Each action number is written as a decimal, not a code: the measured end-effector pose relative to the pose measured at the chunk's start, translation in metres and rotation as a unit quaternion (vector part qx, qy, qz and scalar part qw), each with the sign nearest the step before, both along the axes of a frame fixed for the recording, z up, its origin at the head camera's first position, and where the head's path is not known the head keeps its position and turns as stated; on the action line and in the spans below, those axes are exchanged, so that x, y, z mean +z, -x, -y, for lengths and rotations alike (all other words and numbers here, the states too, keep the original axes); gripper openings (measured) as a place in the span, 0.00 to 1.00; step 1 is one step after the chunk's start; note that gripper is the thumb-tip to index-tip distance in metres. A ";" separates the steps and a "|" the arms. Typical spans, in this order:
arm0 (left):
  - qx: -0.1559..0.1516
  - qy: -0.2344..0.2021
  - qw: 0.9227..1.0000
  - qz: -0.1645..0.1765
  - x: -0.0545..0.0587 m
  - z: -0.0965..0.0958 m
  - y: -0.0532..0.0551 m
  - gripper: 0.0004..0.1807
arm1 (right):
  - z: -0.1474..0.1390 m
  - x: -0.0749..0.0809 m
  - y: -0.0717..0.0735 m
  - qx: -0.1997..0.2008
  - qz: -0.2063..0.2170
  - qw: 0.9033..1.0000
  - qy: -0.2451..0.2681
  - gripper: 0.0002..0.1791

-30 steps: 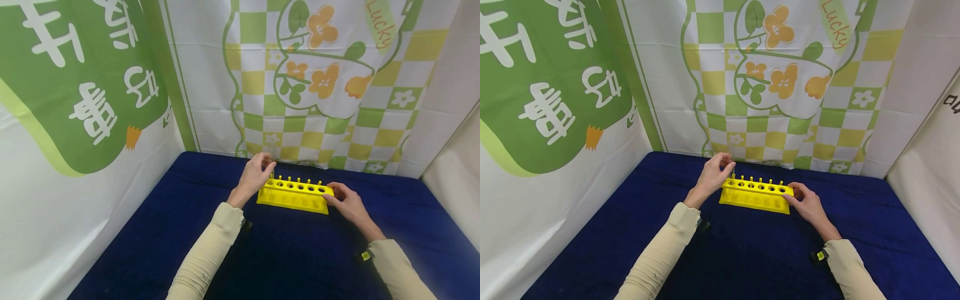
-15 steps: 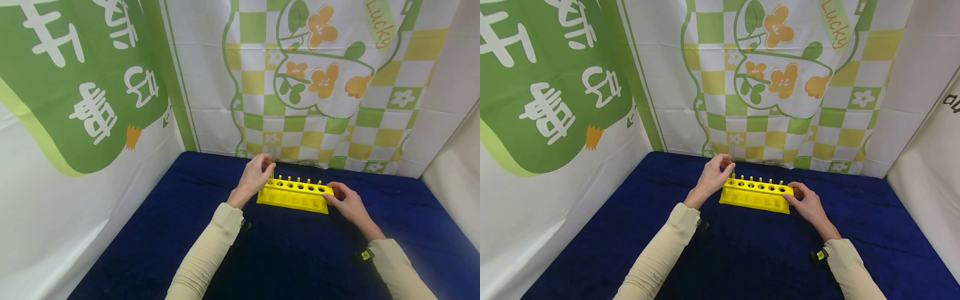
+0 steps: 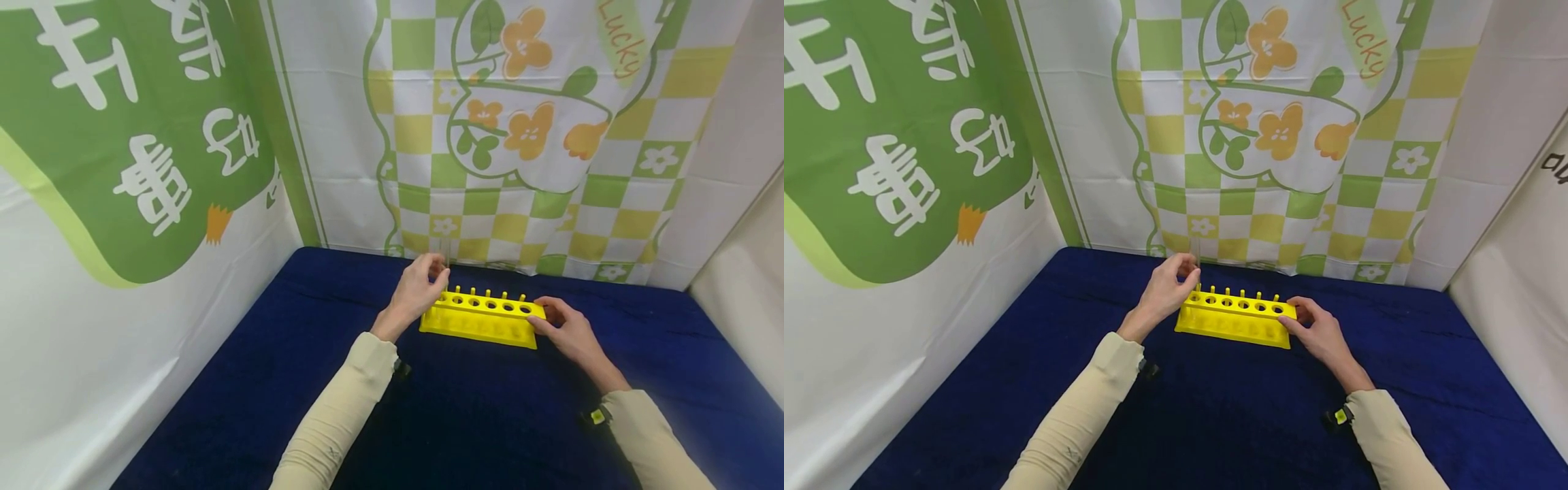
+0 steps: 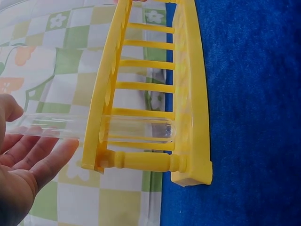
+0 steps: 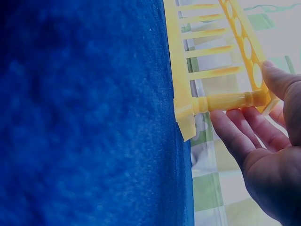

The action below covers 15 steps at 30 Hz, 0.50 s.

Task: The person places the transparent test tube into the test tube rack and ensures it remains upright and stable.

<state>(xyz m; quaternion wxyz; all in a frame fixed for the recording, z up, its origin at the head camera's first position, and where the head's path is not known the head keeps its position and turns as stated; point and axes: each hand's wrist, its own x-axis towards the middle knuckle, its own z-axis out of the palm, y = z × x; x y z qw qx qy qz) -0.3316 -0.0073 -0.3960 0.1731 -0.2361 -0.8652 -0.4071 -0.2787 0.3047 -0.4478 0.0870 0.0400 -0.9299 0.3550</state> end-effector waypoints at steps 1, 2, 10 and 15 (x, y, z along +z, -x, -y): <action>0.000 -0.001 1.000 0.000 -0.001 0.000 0.000 0.16 | 0.000 0.000 0.000 0.001 0.001 1.000 0.001 0.35; 0.000 -0.002 1.000 -0.001 -0.001 0.000 0.000 0.15 | 0.000 0.000 0.000 0.002 0.002 1.000 0.002 0.36; -0.006 -0.005 1.000 -0.003 -0.003 0.000 0.002 0.14 | 0.001 0.002 -0.001 0.000 0.002 1.000 0.003 0.36; -0.015 -0.005 1.000 0.002 -0.002 0.001 0.002 0.14 | 0.002 0.001 0.000 -0.001 0.004 1.000 0.006 0.36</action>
